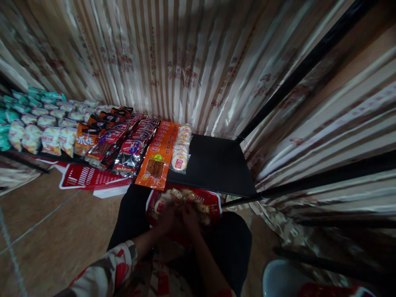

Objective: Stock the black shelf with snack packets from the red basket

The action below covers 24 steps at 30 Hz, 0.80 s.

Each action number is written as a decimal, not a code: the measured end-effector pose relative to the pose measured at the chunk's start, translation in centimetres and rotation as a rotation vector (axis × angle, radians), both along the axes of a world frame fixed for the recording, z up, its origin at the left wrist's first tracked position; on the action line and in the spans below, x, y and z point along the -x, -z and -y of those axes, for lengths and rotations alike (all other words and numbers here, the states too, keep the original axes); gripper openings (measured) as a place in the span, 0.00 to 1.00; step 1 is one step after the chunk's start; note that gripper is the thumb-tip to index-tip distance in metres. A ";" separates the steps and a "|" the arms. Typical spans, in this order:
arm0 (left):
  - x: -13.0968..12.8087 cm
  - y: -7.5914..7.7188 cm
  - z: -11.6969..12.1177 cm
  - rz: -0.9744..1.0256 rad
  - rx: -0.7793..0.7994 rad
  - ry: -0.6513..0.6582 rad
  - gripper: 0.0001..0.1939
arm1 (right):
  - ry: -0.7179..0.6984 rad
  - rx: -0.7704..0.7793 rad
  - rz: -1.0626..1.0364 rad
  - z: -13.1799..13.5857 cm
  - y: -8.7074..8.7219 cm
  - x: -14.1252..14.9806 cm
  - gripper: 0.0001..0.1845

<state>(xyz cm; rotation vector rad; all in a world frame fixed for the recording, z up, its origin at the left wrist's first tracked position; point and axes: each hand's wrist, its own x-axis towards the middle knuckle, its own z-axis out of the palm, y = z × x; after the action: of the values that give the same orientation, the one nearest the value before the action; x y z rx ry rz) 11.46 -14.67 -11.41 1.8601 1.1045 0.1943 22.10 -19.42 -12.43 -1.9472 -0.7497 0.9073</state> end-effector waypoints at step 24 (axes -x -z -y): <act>0.1 -7.5 -3.1 -0.013 -0.124 0.017 0.15 | -0.153 -0.152 -0.279 -0.5 -5.7 -3.8 0.17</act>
<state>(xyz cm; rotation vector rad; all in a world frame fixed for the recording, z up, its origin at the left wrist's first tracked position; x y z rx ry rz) 11.33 -11.53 -3.92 1.9822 1.1063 0.2460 25.89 -18.92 -6.73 -1.6055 -0.7851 1.1520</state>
